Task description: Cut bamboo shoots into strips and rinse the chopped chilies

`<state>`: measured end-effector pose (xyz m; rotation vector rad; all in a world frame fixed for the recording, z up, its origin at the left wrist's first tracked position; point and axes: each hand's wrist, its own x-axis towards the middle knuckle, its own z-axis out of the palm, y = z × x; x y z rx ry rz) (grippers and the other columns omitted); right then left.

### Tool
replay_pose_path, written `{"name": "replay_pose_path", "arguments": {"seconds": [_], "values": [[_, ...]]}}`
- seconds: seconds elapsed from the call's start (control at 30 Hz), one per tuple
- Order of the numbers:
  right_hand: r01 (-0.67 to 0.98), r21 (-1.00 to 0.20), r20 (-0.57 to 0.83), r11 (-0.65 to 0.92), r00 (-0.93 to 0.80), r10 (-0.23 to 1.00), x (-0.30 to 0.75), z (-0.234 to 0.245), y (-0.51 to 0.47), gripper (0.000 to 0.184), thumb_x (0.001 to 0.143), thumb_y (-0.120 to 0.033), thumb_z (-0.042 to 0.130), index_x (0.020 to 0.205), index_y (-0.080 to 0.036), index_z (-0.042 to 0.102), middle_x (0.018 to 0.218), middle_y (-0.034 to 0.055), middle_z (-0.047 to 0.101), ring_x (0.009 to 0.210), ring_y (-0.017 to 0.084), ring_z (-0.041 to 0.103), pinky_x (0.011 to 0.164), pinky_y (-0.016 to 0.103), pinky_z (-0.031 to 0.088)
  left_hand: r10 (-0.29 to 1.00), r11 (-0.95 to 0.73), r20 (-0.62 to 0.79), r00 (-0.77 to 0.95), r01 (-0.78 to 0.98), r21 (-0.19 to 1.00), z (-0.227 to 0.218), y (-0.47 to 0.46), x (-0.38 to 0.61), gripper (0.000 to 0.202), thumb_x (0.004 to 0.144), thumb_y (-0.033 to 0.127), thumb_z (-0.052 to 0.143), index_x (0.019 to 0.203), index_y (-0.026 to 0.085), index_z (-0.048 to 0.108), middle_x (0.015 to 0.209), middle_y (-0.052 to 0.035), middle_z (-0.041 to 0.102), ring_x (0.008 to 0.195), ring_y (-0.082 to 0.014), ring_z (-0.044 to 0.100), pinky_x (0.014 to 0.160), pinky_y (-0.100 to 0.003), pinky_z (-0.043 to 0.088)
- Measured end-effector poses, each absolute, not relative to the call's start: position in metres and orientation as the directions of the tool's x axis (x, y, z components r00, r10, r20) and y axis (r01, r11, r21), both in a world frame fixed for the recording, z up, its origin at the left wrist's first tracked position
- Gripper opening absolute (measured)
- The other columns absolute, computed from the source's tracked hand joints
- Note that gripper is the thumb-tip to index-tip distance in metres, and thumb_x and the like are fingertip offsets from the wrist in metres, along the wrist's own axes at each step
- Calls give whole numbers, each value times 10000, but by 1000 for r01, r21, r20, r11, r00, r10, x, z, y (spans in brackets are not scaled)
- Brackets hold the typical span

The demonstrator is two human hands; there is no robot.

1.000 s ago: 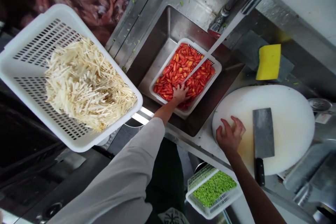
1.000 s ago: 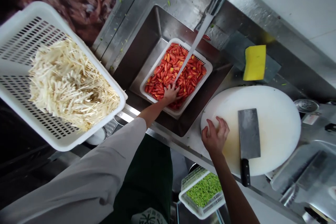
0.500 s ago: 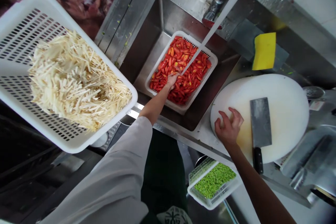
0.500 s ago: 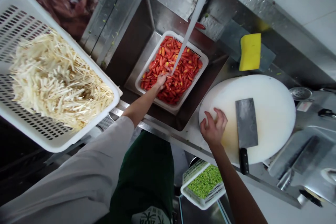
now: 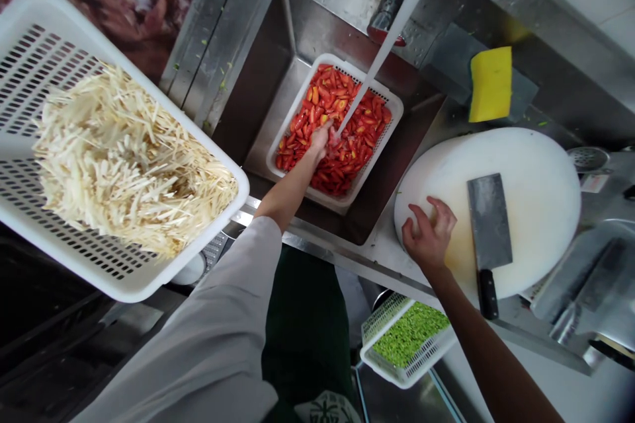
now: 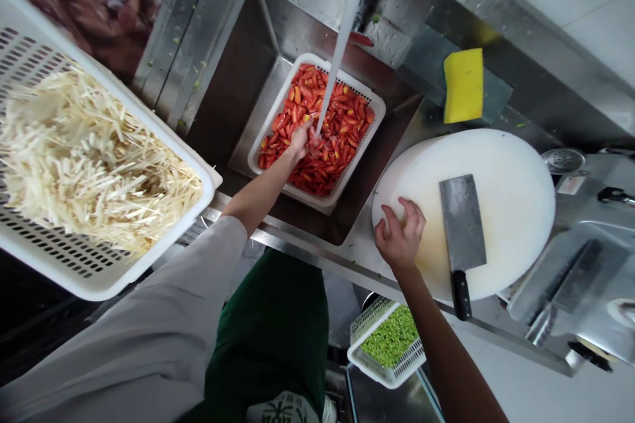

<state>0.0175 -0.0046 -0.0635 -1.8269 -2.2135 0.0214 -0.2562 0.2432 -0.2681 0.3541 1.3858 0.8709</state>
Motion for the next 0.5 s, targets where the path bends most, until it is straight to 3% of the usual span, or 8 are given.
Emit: {"name": "replay_pose_path", "arguments": {"seconds": [0.1, 0.17, 0.27, 0.37, 0.43, 0.5], "values": [[957, -185, 208, 222, -182, 961, 18, -63, -4, 365, 921, -186, 628, 1277, -208, 703, 1457, 181, 525, 1408, 360, 516, 1173, 589, 452, 856, 501, -488, -172, 39, 864, -269, 254, -248, 362, 1058, 509, 602, 931, 189, 715, 782, -47, 683, 811, -203, 731, 813, -342, 630], [952, -189, 229, 242, -197, 953, 18, -64, -3, 368, 920, -179, 630, 1279, -205, 703, 1458, 181, 523, 1410, 356, 514, 1170, 579, 460, 933, 360, -346, -101, 287, 888, -267, 258, -241, 271, 1054, 372, 596, 1143, 166, 749, 1078, -108, 749, 1087, -244, 736, 1003, -408, 607], [954, -181, 235, 238, -193, 953, 17, -64, -4, 354, 922, -181, 633, 1268, -204, 707, 1453, 180, 527, 1404, 355, 521, 1168, 575, 465, 950, 235, -302, 73, 468, 852, -264, 252, -225, 448, 962, 260, 664, 1403, 211, 724, 1567, -149, 597, 1545, -356, 463, 1278, -603, 372], [963, -170, 205, 208, -172, 964, 17, -64, -4, 342, 923, -194, 637, 1256, -210, 713, 1451, 177, 531, 1395, 360, 526, 1169, 582, 459, 912, 94, -339, 230, 688, 720, -263, 232, -208, 617, 952, 381, 688, 1560, 293, 636, 1813, -114, 298, 1680, -481, 127, 1298, -789, 109], [962, -168, 213, 214, -176, 961, 18, -64, -4, 337, 925, -196, 640, 1254, -210, 716, 1454, 176, 530, 1397, 359, 523, 1166, 577, 463, 872, -28, -388, 298, 822, 568, -261, 217, -204, 668, 991, 466, 631, 1638, 324, 547, 1854, -96, 179, 1669, -526, 79, 1257, -847, 89], [957, -174, 234, 234, -190, 953, 18, -64, -4, 343, 925, -191, 640, 1259, -207, 718, 1456, 176, 530, 1402, 355, 520, 1165, 567, 469, 840, -137, -416, 348, 878, 459, -258, 204, -208, 653, 1019, 486, 578, 1656, 353, 517, 1854, -89, 172, 1649, -530, 123, 1240, -849, 146]]}}
